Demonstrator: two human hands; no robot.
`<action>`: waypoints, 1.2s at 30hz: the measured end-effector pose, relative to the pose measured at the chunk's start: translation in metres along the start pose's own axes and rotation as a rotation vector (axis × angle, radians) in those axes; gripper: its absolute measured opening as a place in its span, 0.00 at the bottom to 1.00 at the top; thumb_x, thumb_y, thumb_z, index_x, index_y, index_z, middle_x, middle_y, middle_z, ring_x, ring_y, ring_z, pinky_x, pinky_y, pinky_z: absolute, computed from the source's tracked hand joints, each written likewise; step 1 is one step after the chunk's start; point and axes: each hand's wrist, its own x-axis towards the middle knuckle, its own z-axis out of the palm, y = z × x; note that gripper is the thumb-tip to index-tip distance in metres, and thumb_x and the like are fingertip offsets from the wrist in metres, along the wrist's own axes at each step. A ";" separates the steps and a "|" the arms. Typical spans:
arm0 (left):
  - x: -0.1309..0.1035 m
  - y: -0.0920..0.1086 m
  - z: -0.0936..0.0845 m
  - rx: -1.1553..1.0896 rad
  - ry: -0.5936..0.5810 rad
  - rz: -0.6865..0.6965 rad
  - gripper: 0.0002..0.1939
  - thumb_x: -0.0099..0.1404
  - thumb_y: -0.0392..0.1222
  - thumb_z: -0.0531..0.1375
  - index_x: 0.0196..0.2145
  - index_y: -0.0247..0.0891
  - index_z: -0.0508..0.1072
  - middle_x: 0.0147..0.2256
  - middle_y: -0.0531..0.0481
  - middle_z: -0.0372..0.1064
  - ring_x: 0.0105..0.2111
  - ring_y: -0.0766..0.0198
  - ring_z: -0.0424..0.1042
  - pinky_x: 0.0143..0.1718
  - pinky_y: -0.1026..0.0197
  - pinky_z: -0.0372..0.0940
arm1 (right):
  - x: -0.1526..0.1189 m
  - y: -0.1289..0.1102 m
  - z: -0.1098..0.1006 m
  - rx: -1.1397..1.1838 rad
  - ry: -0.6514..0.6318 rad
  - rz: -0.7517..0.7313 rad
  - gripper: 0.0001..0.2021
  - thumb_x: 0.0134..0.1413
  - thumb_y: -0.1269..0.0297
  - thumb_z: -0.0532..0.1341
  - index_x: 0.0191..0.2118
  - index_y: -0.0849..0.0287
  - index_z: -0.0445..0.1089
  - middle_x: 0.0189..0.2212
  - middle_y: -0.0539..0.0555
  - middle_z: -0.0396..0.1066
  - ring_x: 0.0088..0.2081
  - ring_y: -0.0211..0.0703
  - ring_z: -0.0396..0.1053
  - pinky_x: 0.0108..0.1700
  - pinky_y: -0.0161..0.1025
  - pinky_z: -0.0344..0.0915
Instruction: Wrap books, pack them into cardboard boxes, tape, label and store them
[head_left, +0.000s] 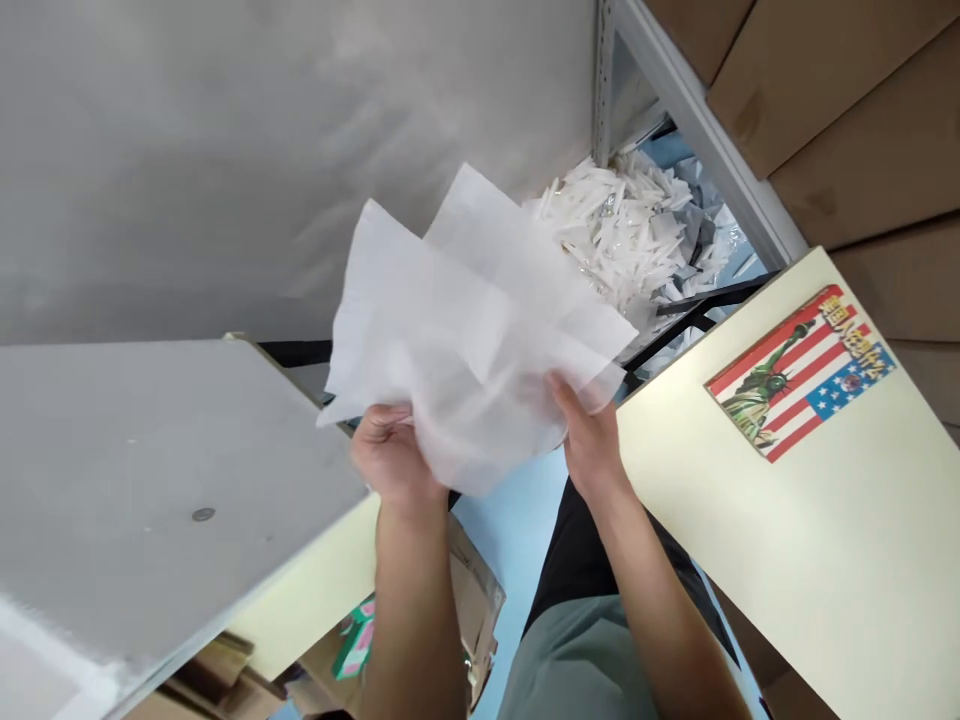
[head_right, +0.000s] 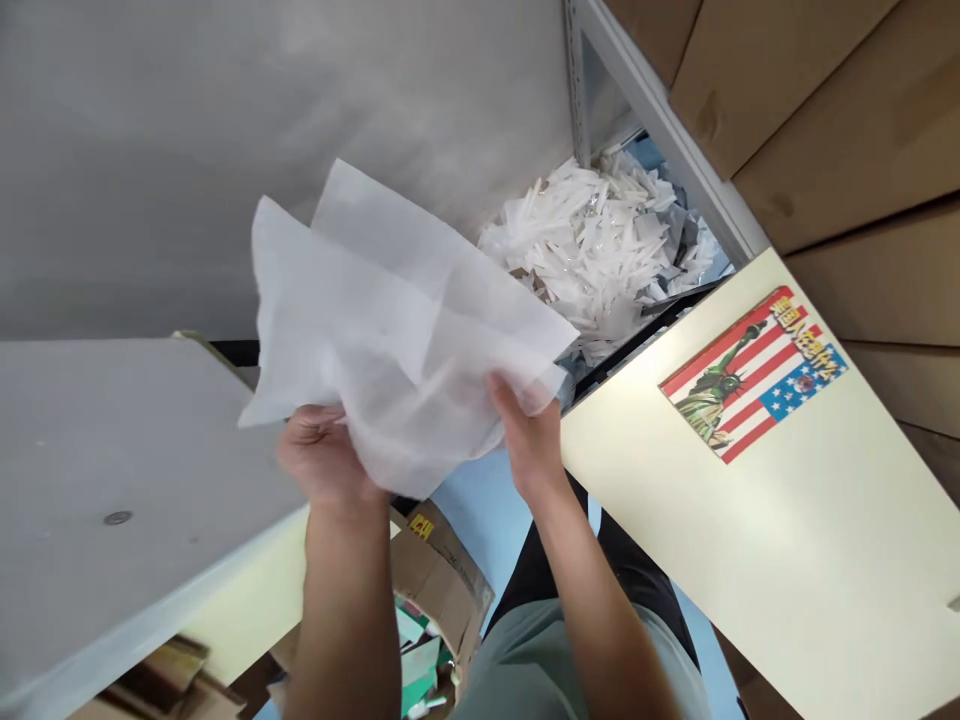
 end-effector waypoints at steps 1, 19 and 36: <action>-0.006 0.004 0.008 -0.011 -0.035 -0.016 0.05 0.50 0.43 0.63 0.28 0.44 0.73 0.29 0.51 0.77 0.43 0.52 0.82 0.55 0.53 0.75 | -0.003 -0.008 -0.005 -0.039 0.027 -0.033 0.21 0.58 0.46 0.75 0.49 0.54 0.82 0.53 0.58 0.85 0.60 0.59 0.80 0.65 0.57 0.77; -0.162 -0.041 0.149 0.853 -0.855 -0.037 0.26 0.56 0.57 0.75 0.47 0.40 0.83 0.42 0.48 0.85 0.40 0.56 0.82 0.43 0.58 0.76 | -0.135 -0.122 -0.269 -0.469 0.854 -0.288 0.24 0.54 0.41 0.73 0.40 0.59 0.83 0.41 0.60 0.86 0.44 0.58 0.83 0.45 0.48 0.78; -0.300 -0.164 0.213 1.224 -0.986 0.549 0.24 0.60 0.43 0.72 0.54 0.42 0.78 0.55 0.34 0.73 0.64 0.31 0.69 0.71 0.30 0.60 | -0.164 -0.112 -0.442 -0.839 1.144 -0.328 0.20 0.69 0.54 0.66 0.62 0.55 0.75 0.50 0.59 0.77 0.40 0.46 0.75 0.44 0.47 0.74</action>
